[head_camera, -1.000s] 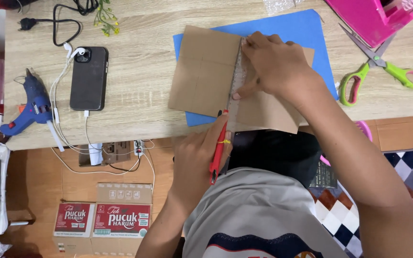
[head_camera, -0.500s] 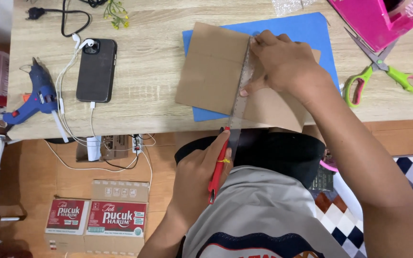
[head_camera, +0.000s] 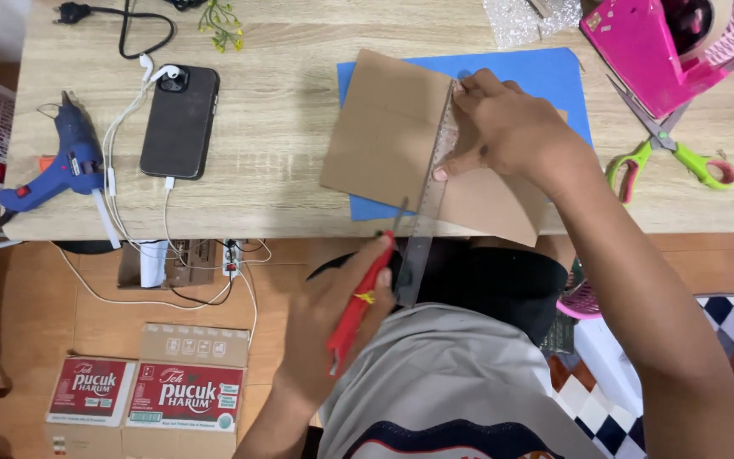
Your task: The person measures and cuts a piece of cardboard using a ruler and a utility knife. They fold the cardboard along the cut lines to form a small box-like structure.
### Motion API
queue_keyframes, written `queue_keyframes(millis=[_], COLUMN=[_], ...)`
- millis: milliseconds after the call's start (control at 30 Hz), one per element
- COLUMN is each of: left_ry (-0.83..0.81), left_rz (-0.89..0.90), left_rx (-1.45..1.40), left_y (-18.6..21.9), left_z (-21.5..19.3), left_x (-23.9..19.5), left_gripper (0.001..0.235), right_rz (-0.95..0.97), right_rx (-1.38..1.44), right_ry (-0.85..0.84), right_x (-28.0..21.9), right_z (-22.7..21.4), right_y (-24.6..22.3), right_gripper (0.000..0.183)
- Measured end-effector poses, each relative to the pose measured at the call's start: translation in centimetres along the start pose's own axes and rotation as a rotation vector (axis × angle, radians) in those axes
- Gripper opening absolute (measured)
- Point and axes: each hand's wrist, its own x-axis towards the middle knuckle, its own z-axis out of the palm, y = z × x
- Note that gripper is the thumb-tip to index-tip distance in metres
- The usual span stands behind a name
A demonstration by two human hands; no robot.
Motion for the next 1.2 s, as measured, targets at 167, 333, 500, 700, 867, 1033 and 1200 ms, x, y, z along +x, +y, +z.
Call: queue_keyframes(millis=[167,333,500,700,867,1033,1200], left_ry=[0.174,0.086,0.045,0.067,-0.003,-0.020,-0.018], left_rz=[0.021,0.312,0.312,0.177,0.111,0.056,0.032], left_rx=[-0.028,0.519,0.719,0.658,0.461,0.604,0.701], left_y=[-3.2,-10.5,-14.8,-11.3,-6.9,-6.3,-4.8], left_z=[-1.9,-1.2,-0.8,1.4,6.2,7.6,8.2], left_x=[4.6,12.2,14.8,14.4,11.5,8.5,5.6], left_gripper=[0.035,0.043,0.019,0.018,0.044,0.052,0.054], right_rz=[-0.133,-0.169,-0.197,-0.102,-0.161,-0.473,-0.351], right_rx=[0.103,0.043,-0.113,-0.211,-0.103,-0.082,-0.264], right_ry=[0.063,-0.012,0.249,0.627,0.795,0.788,0.841], right_x=[2.4,5.0,4.6,3.8,4.5,4.3,2.4], right_z=[0.8,-1.0,0.1,6.6,7.2,5.6,7.5], right_y=[6.0,10.7,9.8,4.9,6.2,8.9,7.1], right_gripper=[0.125,0.072,0.074,0.049,0.038,0.036,0.037])
